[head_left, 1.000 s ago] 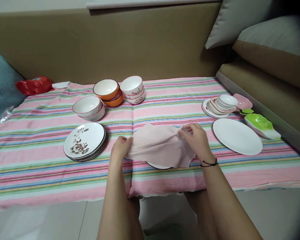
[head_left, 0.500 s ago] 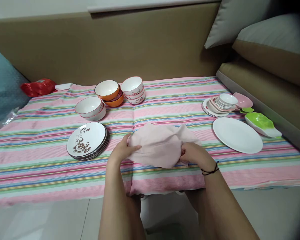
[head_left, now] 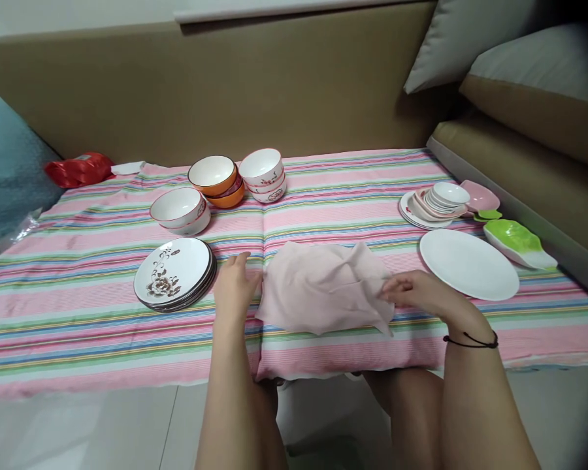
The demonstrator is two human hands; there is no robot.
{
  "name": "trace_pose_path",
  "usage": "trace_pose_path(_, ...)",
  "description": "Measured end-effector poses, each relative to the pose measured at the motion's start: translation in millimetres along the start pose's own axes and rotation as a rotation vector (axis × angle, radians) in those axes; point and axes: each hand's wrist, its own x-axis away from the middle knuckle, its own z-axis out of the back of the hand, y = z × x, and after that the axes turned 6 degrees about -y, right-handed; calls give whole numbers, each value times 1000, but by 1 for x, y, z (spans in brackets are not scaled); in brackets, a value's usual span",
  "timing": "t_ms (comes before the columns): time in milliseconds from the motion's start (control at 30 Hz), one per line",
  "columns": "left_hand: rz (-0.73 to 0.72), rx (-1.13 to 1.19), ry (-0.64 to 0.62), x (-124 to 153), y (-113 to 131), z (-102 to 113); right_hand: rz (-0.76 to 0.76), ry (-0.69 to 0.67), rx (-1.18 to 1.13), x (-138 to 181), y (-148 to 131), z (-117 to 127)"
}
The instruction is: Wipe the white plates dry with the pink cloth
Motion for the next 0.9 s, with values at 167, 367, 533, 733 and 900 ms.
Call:
trace_pose_path(167,-332,112,-54,-8,27,-23,284,397,52,-22,-25,-22)
trace_pose_path(367,-389,197,-254,-10,46,-39,343,294,200,-44,-41,-42)
trace_pose_path(533,-222,206,-291,-10,43,-37,309,272,162,-43,-33,-39)
trace_pose_path(733,-80,151,-219,-10,42,-34,324,285,169,-37,-31,-37)
trace_pose_path(900,58,224,-115,-14,38,-29,310,268,217,-35,-36,-38)
